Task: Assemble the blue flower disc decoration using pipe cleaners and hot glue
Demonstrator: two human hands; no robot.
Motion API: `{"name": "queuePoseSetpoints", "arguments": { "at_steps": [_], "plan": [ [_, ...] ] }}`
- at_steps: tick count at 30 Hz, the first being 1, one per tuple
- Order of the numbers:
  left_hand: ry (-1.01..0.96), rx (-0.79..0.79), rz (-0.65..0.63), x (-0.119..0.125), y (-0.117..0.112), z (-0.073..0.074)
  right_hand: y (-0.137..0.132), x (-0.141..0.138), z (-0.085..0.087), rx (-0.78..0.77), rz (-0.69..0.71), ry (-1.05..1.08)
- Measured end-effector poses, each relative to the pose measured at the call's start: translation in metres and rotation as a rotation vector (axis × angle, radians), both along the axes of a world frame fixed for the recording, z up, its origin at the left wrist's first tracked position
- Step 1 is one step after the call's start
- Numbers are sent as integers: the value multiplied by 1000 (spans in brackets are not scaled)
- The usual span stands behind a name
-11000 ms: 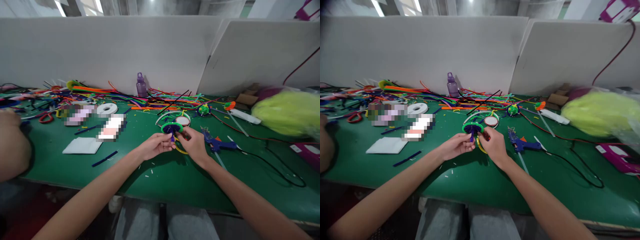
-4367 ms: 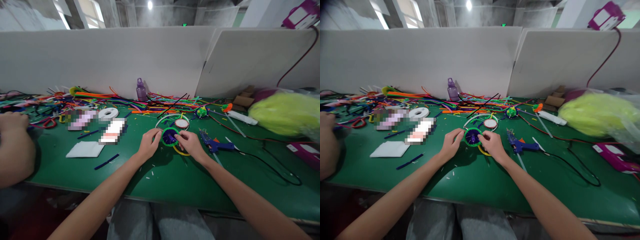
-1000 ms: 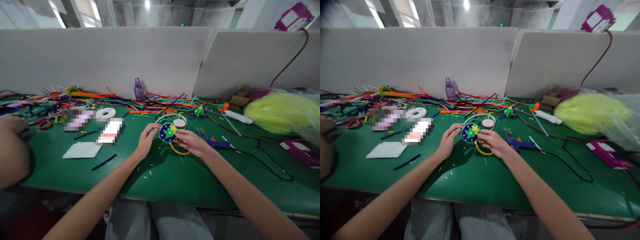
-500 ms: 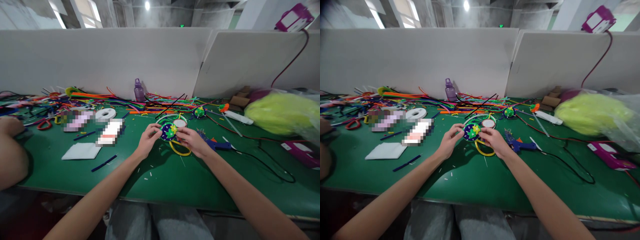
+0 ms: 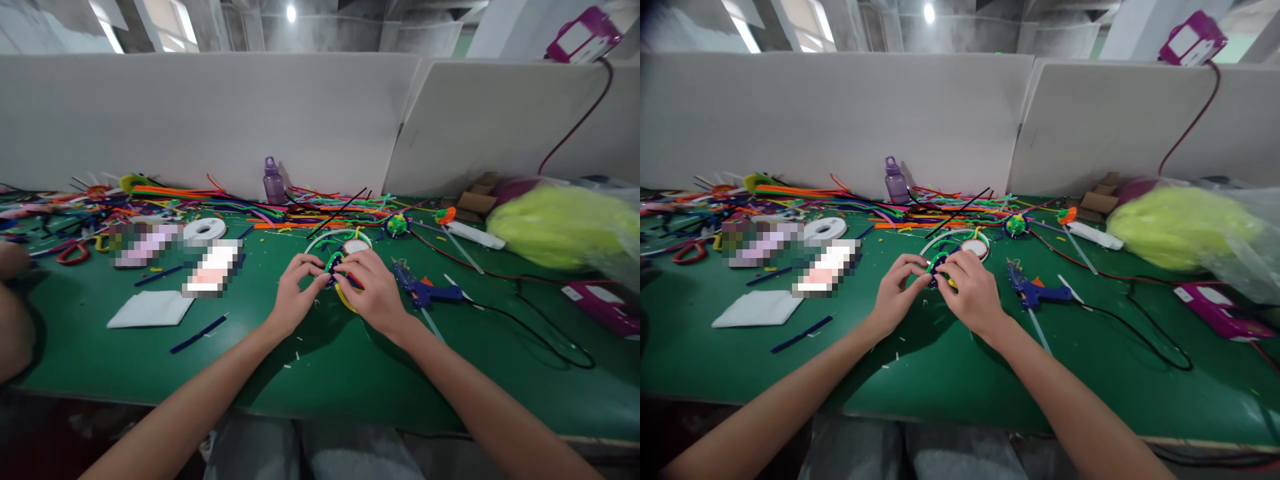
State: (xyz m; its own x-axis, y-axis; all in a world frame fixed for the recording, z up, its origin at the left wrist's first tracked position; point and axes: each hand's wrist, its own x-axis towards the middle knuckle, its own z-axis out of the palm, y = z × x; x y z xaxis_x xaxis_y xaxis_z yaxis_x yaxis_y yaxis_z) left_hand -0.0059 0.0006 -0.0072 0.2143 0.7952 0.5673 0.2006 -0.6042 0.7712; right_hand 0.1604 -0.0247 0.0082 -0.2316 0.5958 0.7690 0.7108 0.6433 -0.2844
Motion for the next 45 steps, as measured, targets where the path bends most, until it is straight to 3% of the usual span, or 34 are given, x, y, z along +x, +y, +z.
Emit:
{"name": "queuePoseSetpoints", "arguments": {
  "at_steps": [10,16,21,28,31,35,38,45],
  "plan": [
    [119,103,61,5,-8,1,2,-4,-4,11,-47,-31],
    [135,123,82,5,-8,1,3,-1,6,-275,38,350],
    [-21,-38,69,5,-8,4,10,13,10,-488,72,759],
    [-237,-315,-14,1,7,-4,14,21,8,-525,70,914],
    [-352,-436,-50,0,13,-8,9,16,8,-453,52,794],
    [-468,-569,-88,0,16,-9,3,9,1,-205,21,316],
    [-512,-636,-118,1,16,-9,2,6,-7,-122,22,44],
    [-560,-720,-174,1,15,-6,3,5,-11,-116,-74,-56]
  ]
}}
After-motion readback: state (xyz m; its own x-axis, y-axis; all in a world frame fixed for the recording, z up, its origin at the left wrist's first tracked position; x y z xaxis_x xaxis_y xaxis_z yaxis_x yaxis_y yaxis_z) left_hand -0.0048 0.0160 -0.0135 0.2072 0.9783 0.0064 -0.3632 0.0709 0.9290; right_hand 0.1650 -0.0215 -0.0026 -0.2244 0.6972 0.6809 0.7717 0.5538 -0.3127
